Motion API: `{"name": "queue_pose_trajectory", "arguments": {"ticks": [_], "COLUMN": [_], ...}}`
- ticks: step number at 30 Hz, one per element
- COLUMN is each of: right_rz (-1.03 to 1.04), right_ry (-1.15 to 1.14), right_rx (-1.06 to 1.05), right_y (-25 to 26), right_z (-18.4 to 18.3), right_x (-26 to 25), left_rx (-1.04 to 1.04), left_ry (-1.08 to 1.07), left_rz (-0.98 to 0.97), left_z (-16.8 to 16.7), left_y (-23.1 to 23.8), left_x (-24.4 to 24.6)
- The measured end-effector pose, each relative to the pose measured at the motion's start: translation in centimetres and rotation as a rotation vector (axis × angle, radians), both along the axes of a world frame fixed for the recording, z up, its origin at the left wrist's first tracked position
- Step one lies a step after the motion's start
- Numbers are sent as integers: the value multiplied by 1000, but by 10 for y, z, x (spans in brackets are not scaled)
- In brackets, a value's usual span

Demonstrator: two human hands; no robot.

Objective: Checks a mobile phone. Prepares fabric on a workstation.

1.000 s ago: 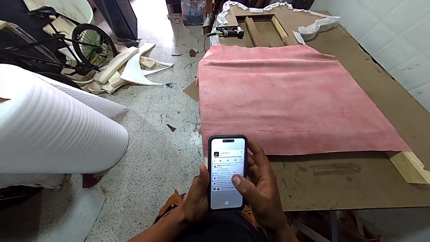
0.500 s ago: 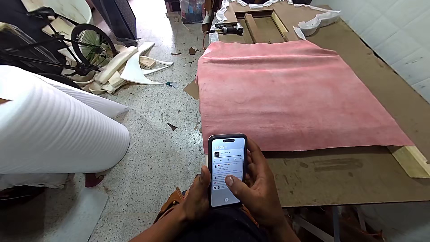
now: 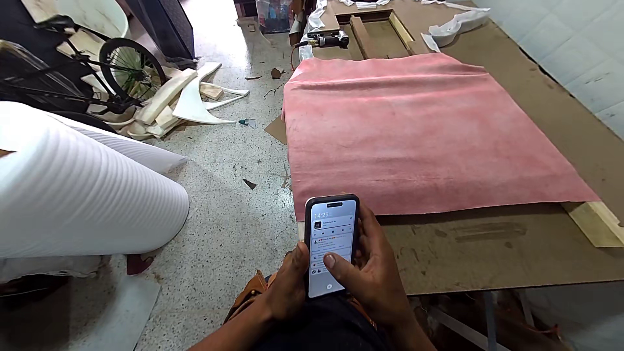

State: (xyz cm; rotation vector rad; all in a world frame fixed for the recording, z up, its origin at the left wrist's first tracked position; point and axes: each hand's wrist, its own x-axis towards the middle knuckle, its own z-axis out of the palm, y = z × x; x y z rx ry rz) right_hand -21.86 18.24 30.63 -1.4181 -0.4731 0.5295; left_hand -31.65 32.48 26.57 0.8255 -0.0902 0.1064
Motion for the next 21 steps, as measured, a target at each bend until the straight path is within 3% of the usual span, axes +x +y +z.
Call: {"name": "queue_pose_trajectory", "arguments": {"ticks": [13, 21], "right_rz": [-34, -136], "right_ry": [-12, -120], "right_rx": [-21, 90], "right_y": [2, -19], "right_z": [-1, -13], "right_x": [-1, 14], "left_rx": [80, -16], "left_ry": [34, 22], "left_rz": [10, 115], "left_z": [6, 2], "left_y": [-4, -5], "left_x": [-1, 1]}}
